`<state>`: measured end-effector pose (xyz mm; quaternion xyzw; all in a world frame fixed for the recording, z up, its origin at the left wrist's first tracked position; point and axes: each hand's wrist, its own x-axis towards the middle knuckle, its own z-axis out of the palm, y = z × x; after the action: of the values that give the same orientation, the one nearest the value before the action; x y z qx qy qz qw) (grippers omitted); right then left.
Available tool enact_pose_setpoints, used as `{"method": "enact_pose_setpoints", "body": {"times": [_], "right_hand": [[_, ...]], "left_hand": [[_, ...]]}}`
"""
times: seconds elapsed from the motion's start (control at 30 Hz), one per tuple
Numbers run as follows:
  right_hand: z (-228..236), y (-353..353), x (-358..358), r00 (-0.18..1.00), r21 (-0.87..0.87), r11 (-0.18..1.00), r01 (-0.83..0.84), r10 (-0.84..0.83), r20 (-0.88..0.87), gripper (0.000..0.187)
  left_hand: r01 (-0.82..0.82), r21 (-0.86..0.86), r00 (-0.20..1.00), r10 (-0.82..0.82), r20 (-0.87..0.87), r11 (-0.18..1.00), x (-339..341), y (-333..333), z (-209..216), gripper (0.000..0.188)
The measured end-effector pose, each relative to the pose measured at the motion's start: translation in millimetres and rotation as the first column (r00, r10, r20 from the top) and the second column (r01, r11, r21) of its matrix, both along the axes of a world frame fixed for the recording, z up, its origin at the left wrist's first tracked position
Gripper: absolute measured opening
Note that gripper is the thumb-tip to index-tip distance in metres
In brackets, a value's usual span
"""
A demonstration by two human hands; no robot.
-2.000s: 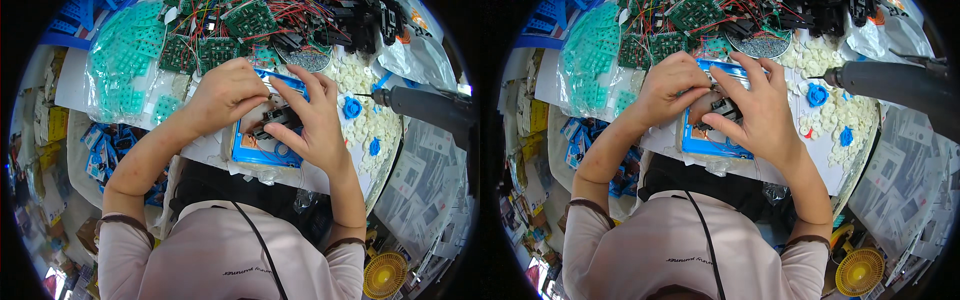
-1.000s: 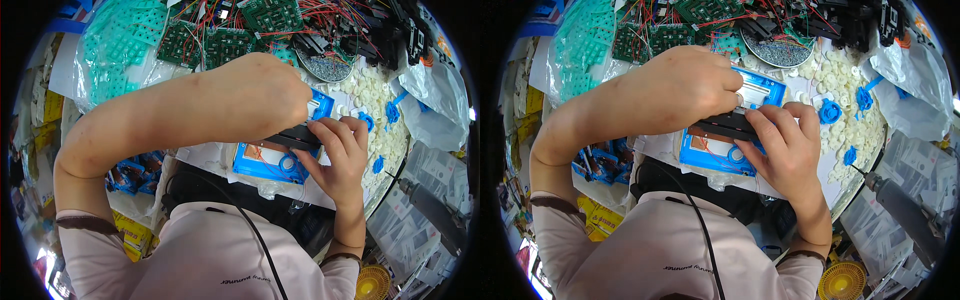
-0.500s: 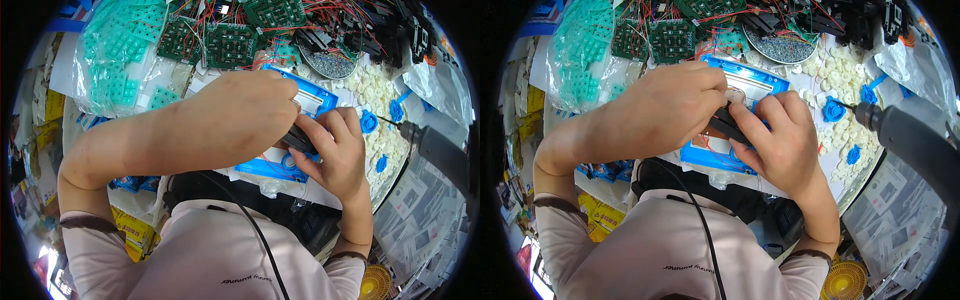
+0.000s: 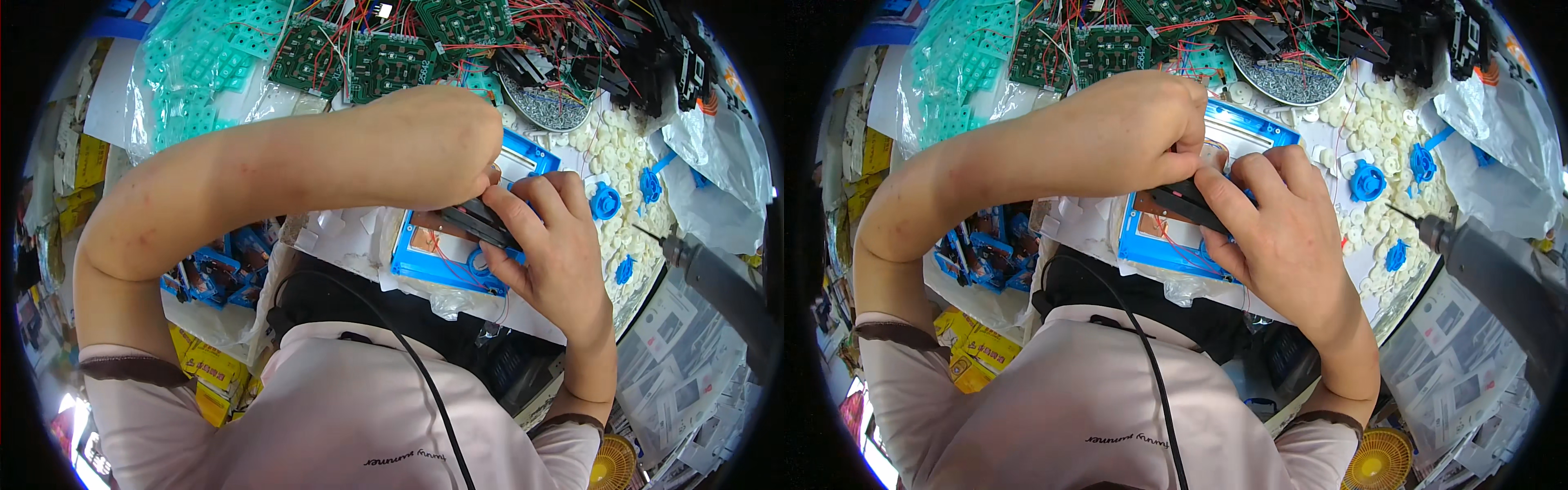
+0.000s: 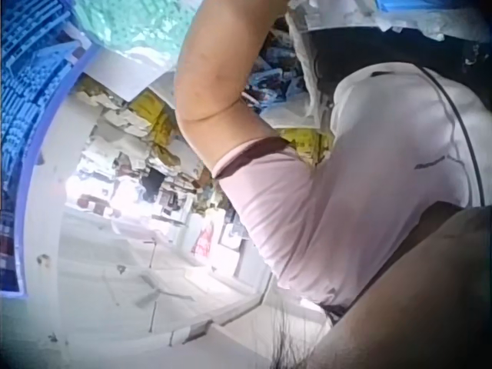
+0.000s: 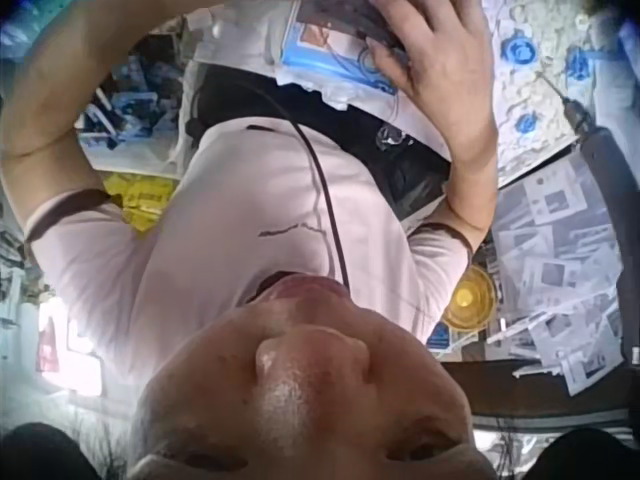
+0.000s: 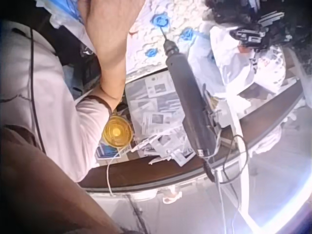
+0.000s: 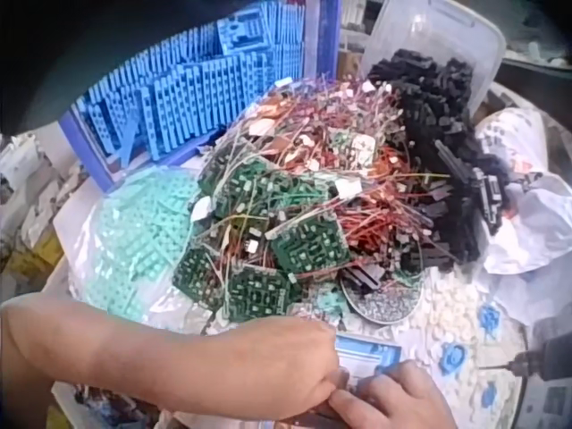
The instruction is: Assemble internal circuit components and screw together the housing for a blue toy calculator or learning device.
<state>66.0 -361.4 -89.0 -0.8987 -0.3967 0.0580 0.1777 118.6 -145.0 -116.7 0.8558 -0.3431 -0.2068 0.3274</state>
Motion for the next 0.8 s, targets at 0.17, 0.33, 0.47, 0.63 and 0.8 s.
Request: {"method": "enact_pose_setpoints", "body": {"times": [0.17,0.33,0.47,0.63,0.8], "right_hand": [[-1.8,0.6,0.5,1.000,-0.001,1.000,-0.006,0.006,-0.009,0.054],[0.1,-4.7,0.6,0.999,0.020,1.000,-0.004,0.005,-0.039,0.056],[-7.3,-3.2,-2.5,0.996,0.131,0.990,0.053,-0.042,-0.080,0.058],[-12.8,-5.8,-13.0,0.991,0.223,0.966,0.131,-0.127,-0.034,0.062],[-15.6,-7.6,-22.8,0.979,0.220,0.957,0.188,-0.201,0.041,0.062]], "left_hand": [[0.007,-0.005,0.999,-0.007,-0.033,1.000,3.5,-1.4,-1.8,0.020],[0.122,0.010,0.992,-0.122,-0.010,0.992,19.9,-3.0,2.8,0.017],[0.016,0.037,0.889,-0.031,0.457,0.999,58.4,-30.7,-6.1,0.012],[0.075,0.307,0.752,-0.256,0.607,0.949,75.6,-83.3,-20.9,0.017],[0.195,0.437,0.656,-0.448,0.608,0.878,77.4,-98.0,-14.8,0.017]]}}
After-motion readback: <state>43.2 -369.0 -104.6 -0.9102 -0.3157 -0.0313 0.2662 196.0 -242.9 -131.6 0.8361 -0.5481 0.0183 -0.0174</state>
